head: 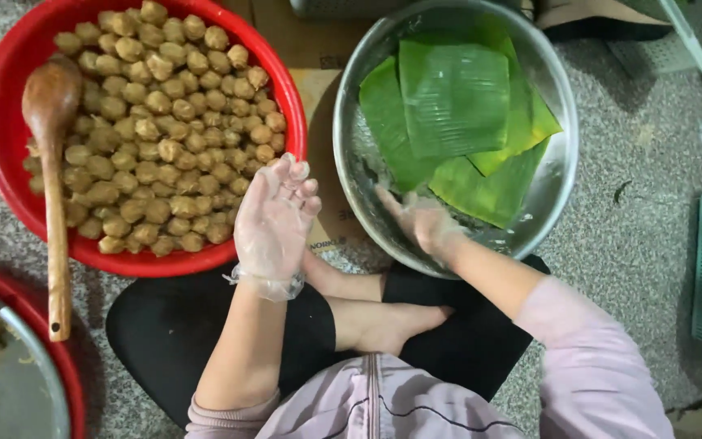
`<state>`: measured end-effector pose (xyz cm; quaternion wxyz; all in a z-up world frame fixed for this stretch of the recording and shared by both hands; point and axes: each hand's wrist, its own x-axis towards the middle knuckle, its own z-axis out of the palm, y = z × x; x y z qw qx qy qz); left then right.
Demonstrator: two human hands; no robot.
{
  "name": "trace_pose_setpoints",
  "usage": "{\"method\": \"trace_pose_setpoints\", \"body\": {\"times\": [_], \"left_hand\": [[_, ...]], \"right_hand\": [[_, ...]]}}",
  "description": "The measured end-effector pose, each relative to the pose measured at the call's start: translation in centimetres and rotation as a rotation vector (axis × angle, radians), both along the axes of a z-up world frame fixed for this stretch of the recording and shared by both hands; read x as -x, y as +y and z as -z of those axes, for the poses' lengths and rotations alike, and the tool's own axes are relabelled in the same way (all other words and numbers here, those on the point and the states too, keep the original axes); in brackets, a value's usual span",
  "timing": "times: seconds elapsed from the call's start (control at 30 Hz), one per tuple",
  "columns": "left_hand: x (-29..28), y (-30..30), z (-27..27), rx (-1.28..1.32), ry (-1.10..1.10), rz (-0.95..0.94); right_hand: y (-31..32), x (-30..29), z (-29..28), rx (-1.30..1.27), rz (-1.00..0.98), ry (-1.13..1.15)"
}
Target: Wrapping pre-portioned filling balls into dough and rolling them into smooth spheres for food preparation.
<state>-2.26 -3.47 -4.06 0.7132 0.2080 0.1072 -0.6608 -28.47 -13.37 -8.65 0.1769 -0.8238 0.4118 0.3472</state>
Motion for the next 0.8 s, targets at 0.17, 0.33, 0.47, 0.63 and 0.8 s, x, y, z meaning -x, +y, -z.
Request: {"method": "trace_pose_setpoints", "body": {"times": [0.17,0.33,0.47,0.63,0.8], "left_hand": [[0.4,0.1,0.4,0.009,-0.022,0.013],[-0.3,0.3,1.6,-0.005,-0.016,0.012],[-0.4,0.5,1.7,0.006,0.003,0.006],[0.1,0.9,1.2,-0.015,-0.036,0.008],[0.9,0.0,-0.2,-0.030,-0.185,0.041]], "right_hand": [[-2.1,-5.2,2.8,0.086,0.135,0.051],[-1.9,-4.5,10.8,0.297,-0.040,0.099],[-2.1,-3.8,14.4,0.527,-0.089,0.034],[-3.6,-3.9,16.3,0.465,-0.043,-0.051],[-5.2,-2.7,12.9,0.479,-0.092,-0.139]]}}
